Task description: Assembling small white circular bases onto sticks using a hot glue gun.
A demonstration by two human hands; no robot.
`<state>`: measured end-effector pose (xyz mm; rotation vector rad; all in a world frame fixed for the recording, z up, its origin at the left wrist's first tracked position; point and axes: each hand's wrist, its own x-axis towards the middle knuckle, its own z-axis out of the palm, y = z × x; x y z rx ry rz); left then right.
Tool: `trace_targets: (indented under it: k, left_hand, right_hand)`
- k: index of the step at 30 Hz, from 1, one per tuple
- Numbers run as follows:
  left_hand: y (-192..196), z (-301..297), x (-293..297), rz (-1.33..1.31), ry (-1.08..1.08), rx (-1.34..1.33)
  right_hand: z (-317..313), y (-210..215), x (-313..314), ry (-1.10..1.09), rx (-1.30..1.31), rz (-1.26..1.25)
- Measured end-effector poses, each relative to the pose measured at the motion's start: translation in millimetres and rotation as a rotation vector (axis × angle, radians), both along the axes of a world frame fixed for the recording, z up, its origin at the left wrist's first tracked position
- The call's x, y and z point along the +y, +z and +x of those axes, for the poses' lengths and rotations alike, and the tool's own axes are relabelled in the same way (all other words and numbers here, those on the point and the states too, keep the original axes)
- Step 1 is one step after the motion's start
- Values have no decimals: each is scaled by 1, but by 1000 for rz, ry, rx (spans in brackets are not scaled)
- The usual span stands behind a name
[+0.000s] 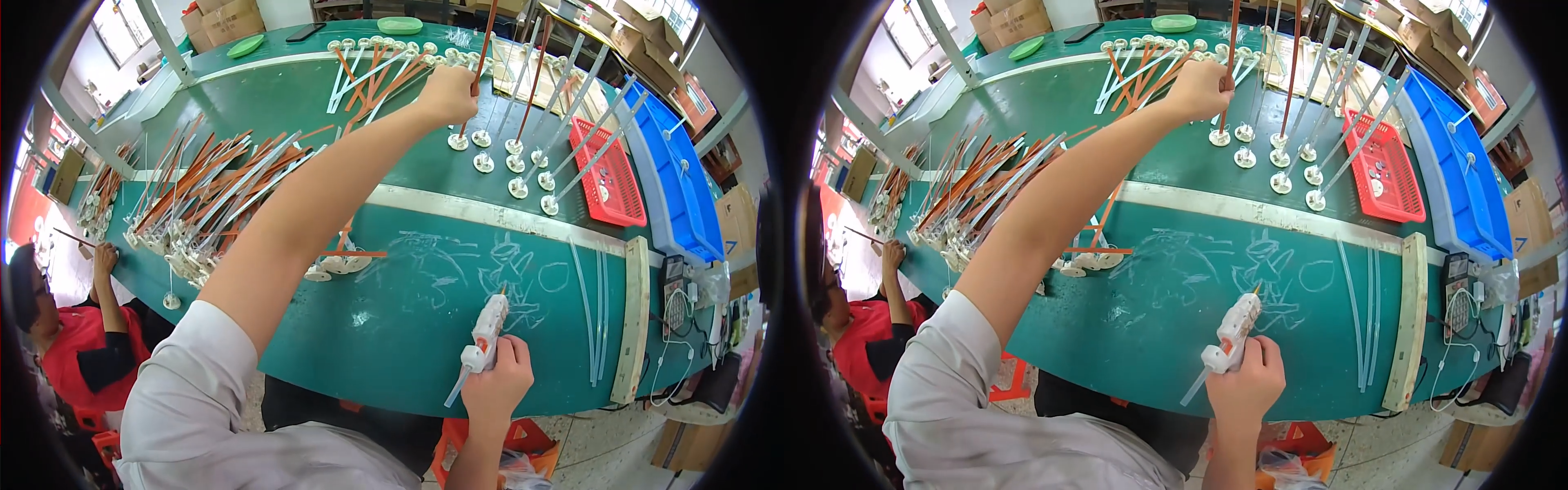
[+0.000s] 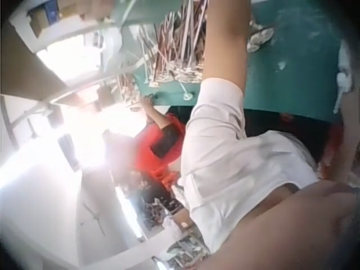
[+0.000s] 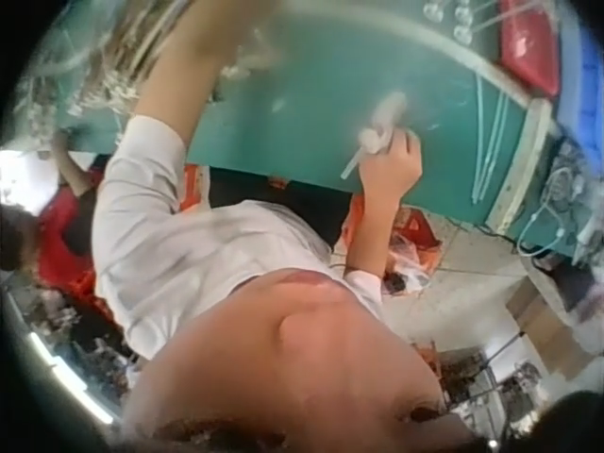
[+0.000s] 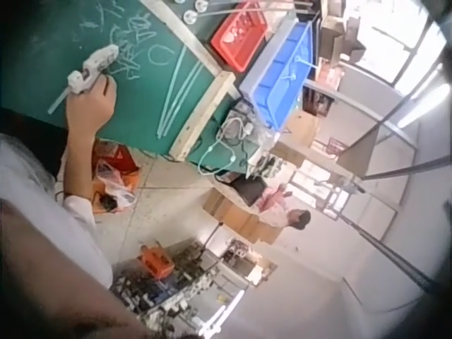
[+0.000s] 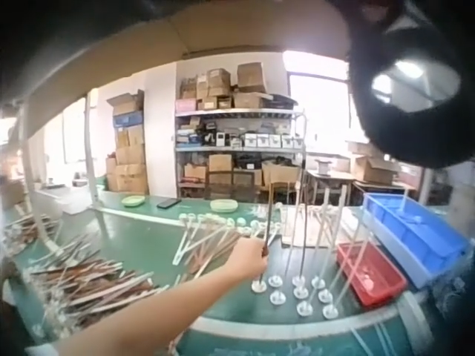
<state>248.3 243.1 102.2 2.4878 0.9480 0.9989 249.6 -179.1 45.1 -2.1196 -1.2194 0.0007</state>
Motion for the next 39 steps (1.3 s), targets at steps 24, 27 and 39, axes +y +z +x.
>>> trace_targets:
  k: [24, 27, 39]
  left_hand:
    - [54, -251, -167, 29, -243, 771]
    - [34, -294, -198, 54, -273, 829]
    - [29, -308, -200, 198, 57, 746]
  right_hand:
    - [-2, -14, -4, 9, -113, 57]
    - [-6, -14, -4, 14, -145, 57]
    - [-14, -14, -3, -54, -244, -18]
